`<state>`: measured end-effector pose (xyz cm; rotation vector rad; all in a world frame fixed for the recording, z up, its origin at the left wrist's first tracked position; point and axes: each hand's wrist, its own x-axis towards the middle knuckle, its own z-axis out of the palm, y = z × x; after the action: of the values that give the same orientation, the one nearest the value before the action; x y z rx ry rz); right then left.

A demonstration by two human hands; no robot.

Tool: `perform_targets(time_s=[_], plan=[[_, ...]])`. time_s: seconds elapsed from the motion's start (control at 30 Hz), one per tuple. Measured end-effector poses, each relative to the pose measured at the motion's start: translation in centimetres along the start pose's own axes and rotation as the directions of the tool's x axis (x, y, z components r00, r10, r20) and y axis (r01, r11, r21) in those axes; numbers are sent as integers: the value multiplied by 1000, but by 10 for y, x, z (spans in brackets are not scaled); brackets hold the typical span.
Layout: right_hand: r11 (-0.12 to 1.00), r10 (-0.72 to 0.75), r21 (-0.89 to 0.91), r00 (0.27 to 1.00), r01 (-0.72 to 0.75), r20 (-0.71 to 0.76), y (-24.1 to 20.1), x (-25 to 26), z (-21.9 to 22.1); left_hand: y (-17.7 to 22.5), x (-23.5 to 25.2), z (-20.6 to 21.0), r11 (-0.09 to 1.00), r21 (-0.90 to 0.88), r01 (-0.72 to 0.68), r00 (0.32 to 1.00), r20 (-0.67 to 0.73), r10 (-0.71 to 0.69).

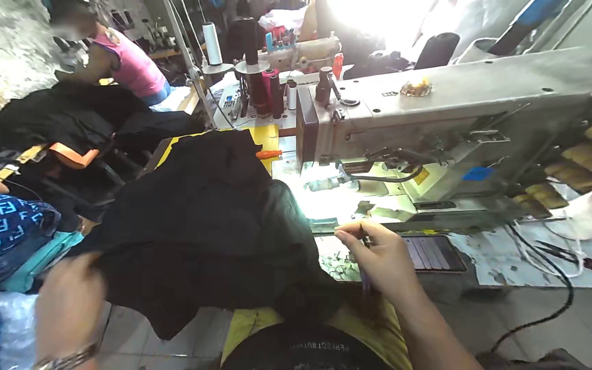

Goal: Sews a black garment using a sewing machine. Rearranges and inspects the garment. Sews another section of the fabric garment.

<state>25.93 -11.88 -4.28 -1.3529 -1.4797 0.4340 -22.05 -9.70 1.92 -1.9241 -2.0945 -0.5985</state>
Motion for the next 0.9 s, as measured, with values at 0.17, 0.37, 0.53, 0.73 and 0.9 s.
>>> perform_targets(time_s=[0.17,0.37,0.53,0.73,0.9], plan=[[984,171,-74,980,-164,102,19,7,46,-15,-18,-3,987,35,157,971,178,-161],[948,254,147,950,-281,180,18,12,59,153,35,59,869,-434,-239,912,206,354],[837,388,280,871,-469,301,6,15,41,253,72,126,717,-638,-280,835,207,510],[918,353,110,911,-381,212,-1,30,33,274,73,115,595,-748,-294,779,173,603],[980,155,-138,986,-146,55,16,44,19,283,71,114,476,-838,-268,807,75,586]])
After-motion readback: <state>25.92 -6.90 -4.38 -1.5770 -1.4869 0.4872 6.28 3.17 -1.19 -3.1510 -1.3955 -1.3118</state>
